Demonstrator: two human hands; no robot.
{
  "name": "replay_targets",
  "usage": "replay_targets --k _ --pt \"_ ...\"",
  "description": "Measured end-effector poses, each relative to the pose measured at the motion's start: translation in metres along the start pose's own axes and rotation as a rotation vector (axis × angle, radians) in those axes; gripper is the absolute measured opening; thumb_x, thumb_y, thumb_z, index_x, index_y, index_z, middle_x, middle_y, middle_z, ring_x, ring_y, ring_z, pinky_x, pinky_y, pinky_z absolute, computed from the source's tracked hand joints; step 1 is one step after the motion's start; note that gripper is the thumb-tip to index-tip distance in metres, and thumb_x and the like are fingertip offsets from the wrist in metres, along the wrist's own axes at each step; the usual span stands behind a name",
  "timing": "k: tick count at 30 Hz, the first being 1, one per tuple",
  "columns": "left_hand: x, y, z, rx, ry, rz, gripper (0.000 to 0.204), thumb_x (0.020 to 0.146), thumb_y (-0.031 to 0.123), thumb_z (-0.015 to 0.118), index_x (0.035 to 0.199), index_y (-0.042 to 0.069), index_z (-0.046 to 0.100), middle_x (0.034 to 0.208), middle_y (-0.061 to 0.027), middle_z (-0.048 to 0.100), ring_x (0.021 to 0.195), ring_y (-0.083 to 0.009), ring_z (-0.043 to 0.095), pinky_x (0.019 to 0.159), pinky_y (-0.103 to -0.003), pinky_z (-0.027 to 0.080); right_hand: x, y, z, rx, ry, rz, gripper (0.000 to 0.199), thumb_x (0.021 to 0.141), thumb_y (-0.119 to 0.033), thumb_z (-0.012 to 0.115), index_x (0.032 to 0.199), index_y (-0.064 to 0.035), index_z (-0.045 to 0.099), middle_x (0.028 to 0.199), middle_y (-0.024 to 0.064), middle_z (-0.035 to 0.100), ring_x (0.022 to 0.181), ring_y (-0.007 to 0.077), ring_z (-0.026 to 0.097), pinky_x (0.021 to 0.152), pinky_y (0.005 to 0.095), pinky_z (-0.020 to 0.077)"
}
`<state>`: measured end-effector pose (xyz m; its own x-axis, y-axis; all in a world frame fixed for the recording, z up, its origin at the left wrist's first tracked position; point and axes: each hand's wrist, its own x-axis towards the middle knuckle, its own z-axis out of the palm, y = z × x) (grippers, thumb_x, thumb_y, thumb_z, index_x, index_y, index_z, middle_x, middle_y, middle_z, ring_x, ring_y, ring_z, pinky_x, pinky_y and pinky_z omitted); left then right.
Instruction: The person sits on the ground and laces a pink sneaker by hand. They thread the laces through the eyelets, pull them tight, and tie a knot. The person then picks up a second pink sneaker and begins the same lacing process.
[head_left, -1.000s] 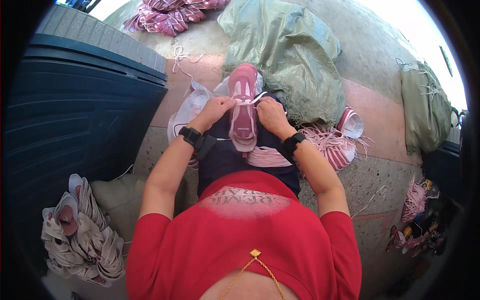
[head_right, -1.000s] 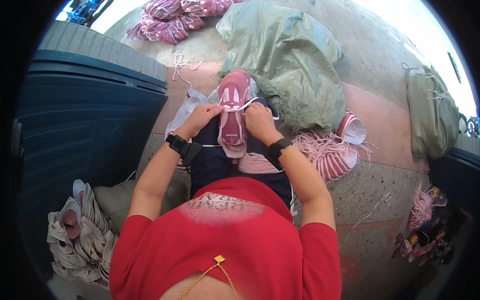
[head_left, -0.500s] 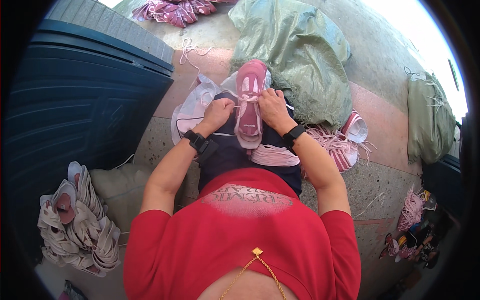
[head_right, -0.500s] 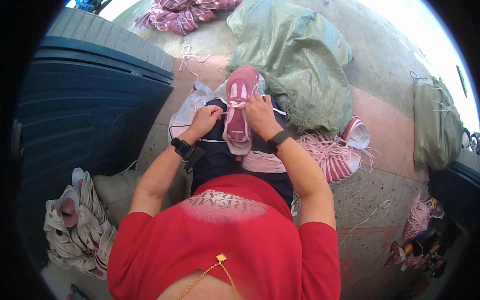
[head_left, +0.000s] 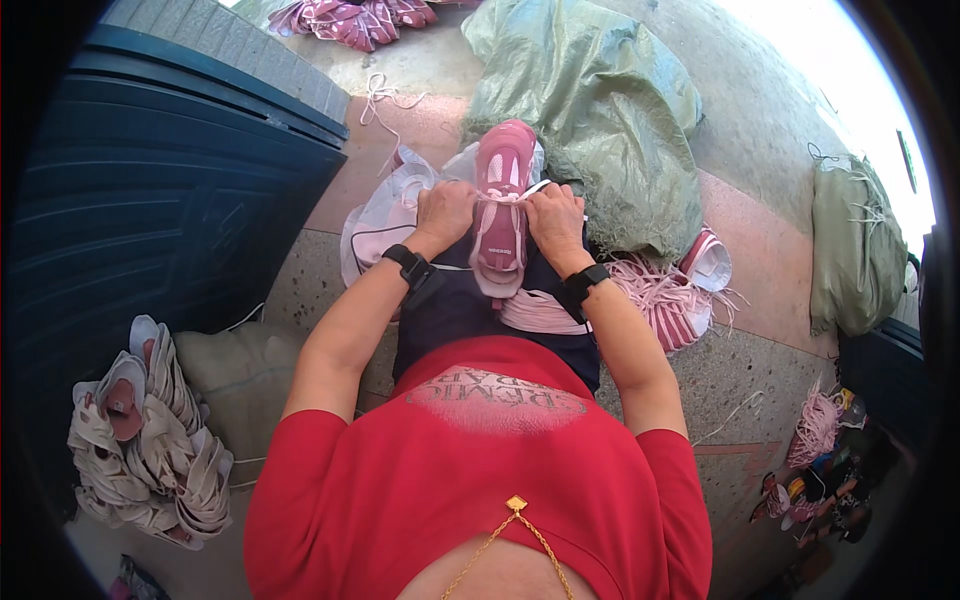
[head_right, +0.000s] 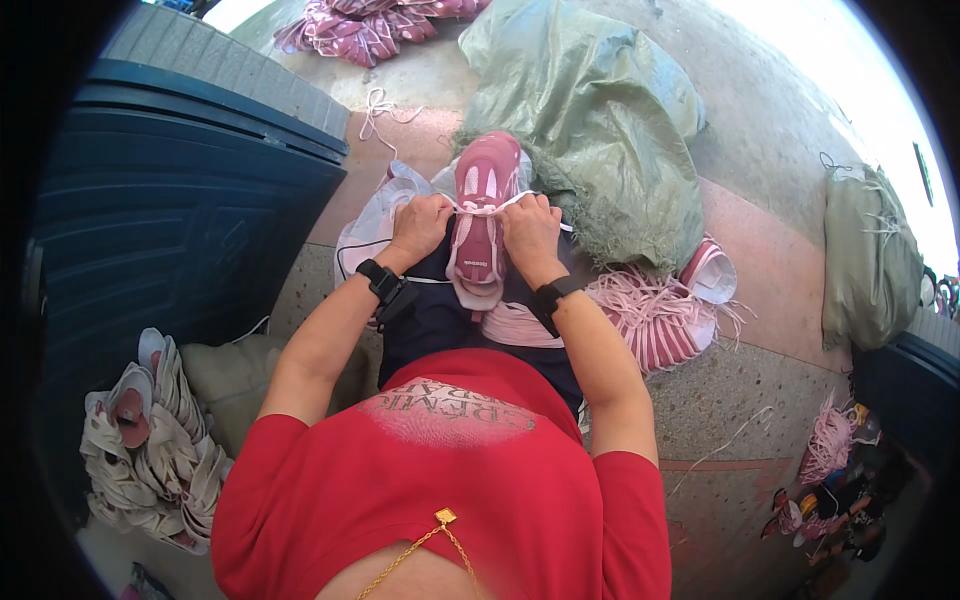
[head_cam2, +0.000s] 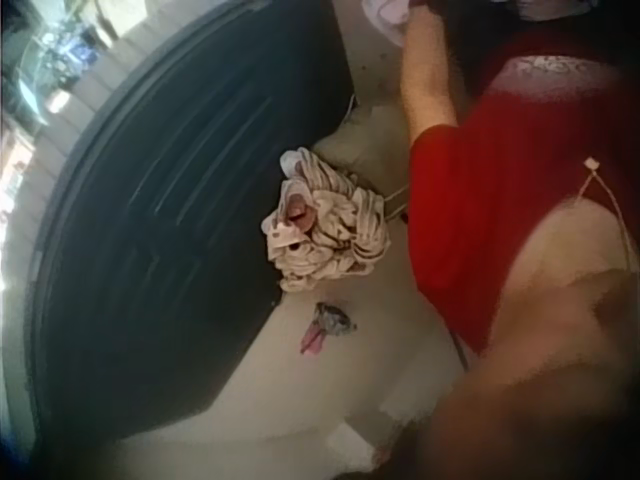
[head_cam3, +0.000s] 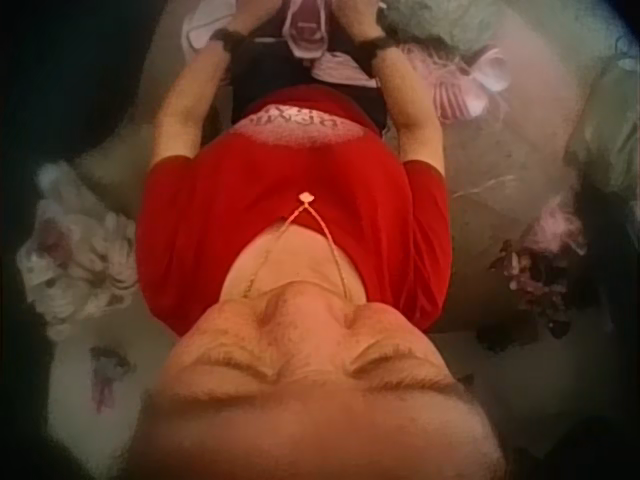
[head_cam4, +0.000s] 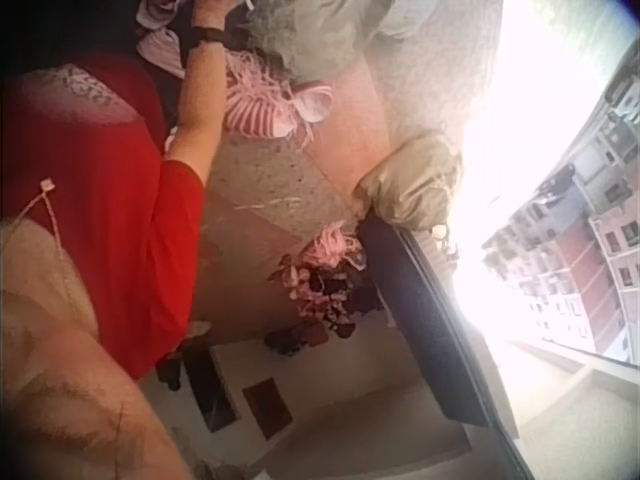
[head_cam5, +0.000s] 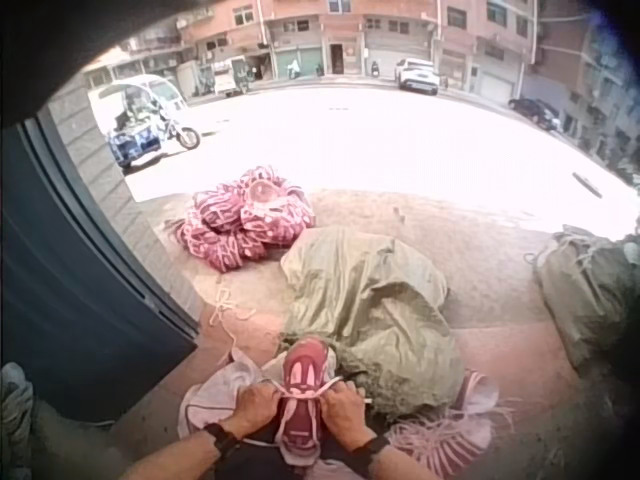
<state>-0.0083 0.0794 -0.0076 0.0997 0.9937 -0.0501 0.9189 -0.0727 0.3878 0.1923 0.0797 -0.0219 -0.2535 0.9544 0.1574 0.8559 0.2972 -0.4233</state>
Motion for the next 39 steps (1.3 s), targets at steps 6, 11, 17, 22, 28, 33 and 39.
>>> replay_targets --k 6,11,17,22,28,33,39 --pt "-0.001 0.002 0.001 -0.095 -0.004 0.069 0.016 0.083 0.023 0.057 0.08 0.01 0.066 0.074 -0.0121 0.064 0.08 -0.0325 0.061 0.068 -0.046 0.043 0.0 0.002 0.001 -0.011 0.011 -0.056 0.016 0.082 -0.024 0.06 0.078 -0.011 0.068 0.081 0.0054 0.058 0.085 0.0249 0.053 0.073 0.0398 0.0381" --pt "-0.002 0.011 0.001 -0.011 0.094 0.032 0.018 0.081 0.028 0.062 0.077 0.011 0.067 0.077 -0.0084 0.065 0.081 -0.0281 0.059 0.067 -0.043 0.042 -0.005 -0.004 -0.005 -0.03 -0.02 -0.105 0.022 0.083 -0.03 0.058 0.079 -0.0094 0.066 0.084 0.0083 0.058 0.086 0.0256 0.053 0.073 0.0407 0.0383" --pt "-0.025 0.03 0.0 0.176 0.106 0.085 0.027 0.08 0.034 0.064 0.092 0.01 0.066 0.085 -0.0075 0.064 0.089 -0.0276 0.055 0.067 -0.043 0.043 -0.007 -0.002 -0.01 -0.072 -0.231 -0.112 0.026 0.083 -0.029 0.056 0.093 -0.0066 0.062 0.086 0.0109 0.058 0.088 0.0279 0.053 0.073 0.0435 0.0399" --pt "-0.019 0.021 0.003 0.012 -0.157 -0.004 0.028 0.083 0.023 0.06 0.106 0.006 0.062 0.096 -0.0084 0.065 0.09 -0.0304 0.054 0.075 -0.041 0.046 -0.005 0.011 -0.002 0.033 -0.21 -0.174 0.021 0.08 -0.018 0.054 0.094 -0.0059 0.063 0.086 0.0116 0.058 0.086 0.0298 0.054 0.072 0.0443 0.0409" --pt "-0.022 0.016 -0.009 -0.162 0.007 0.143 0.02 0.083 0.018 0.057 0.094 0.004 0.065 0.094 -0.0109 0.065 0.089 -0.0303 0.052 0.08 -0.039 0.044 -0.018 0.019 0.011 0.33 0.017 -0.152 0.019 0.077 -0.01 0.058 0.095 -0.0052 0.065 0.083 0.0095 0.058 0.081 0.0294 0.054 0.071 0.0409 0.0419" --pt "0.017 0.047 -0.019 -0.15 -0.002 0.154 0.016 0.082 0.017 0.057 0.09 0.005 0.063 0.088 -0.0159 0.065 0.085 -0.0354 0.059 0.074 -0.044 0.046 -0.019 0.016 0.016 0.33 0.059 -0.11 0.019 0.078 -0.011 0.06 0.095 -0.006 0.066 0.084 0.009 0.06 0.08 0.0289 0.055 0.072 0.0404 0.0426" --pt "0.076 0.081 0.007 0.09 -0.436 0.203 0.028 0.067 0.014 0.068 0.09 0.0 0.064 0.094 -0.0214 0.065 0.091 -0.0362 0.063 0.076 -0.042 0.051 -0.026 0.011 0.022 0.386 0.234 -0.07 0.013 0.075 -0.01 0.062 0.087 -0.0065 0.065 0.085 0.0075 0.063 0.085 0.0263 0.058 0.072 0.0397 0.0429"
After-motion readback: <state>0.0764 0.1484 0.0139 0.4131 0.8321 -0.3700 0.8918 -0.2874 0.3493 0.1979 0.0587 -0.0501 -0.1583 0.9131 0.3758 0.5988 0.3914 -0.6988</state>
